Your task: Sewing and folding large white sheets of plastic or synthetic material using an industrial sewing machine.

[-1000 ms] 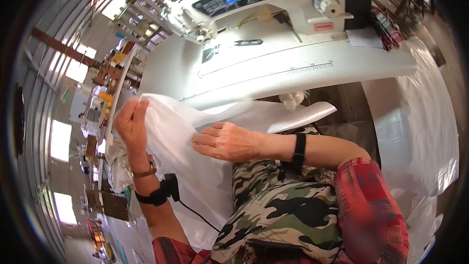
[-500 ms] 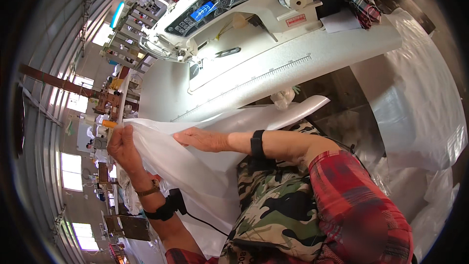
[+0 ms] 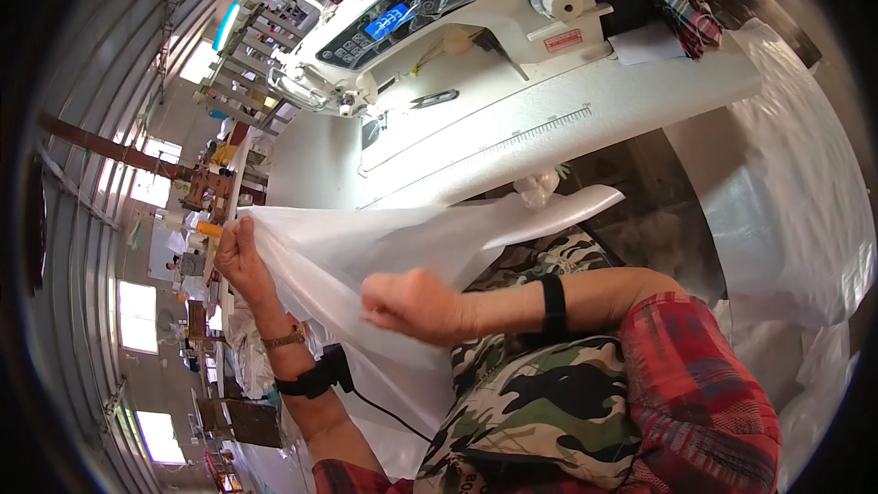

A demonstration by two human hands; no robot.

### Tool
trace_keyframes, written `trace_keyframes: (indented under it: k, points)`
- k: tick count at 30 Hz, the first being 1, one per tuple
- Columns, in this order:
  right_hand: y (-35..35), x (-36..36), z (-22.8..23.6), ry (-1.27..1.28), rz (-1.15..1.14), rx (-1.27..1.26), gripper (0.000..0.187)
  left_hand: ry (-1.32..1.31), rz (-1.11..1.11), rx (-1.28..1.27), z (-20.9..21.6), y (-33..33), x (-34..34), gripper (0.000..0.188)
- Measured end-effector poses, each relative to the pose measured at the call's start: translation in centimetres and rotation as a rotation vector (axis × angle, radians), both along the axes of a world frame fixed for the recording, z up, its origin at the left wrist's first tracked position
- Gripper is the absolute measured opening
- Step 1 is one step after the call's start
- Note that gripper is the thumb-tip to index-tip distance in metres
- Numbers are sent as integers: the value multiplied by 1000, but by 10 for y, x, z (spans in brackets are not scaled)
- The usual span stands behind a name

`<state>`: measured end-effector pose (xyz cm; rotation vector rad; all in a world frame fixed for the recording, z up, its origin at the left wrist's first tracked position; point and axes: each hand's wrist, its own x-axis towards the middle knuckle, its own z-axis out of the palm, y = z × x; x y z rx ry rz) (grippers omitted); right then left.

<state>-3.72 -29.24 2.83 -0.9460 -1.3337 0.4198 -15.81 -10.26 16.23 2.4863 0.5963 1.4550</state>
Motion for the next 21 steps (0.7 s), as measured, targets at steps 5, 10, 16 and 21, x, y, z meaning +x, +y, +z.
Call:
trace_keyframes:
  k: [5,10,16,21]
  points:
    - [0,-16,10,156,277,-2,20,-59,-44,-110,-12,10,3,32]
    - [13,-16,17,781,484,-355,36,-51,-30,-142,-12,-3,11,36]
    - [50,-4,18,775,584,-430,39,-45,-60,-154,-12,-3,5,36]
    - [52,1,4,535,226,-199,18,-23,-21,-135,-14,3,2,35]
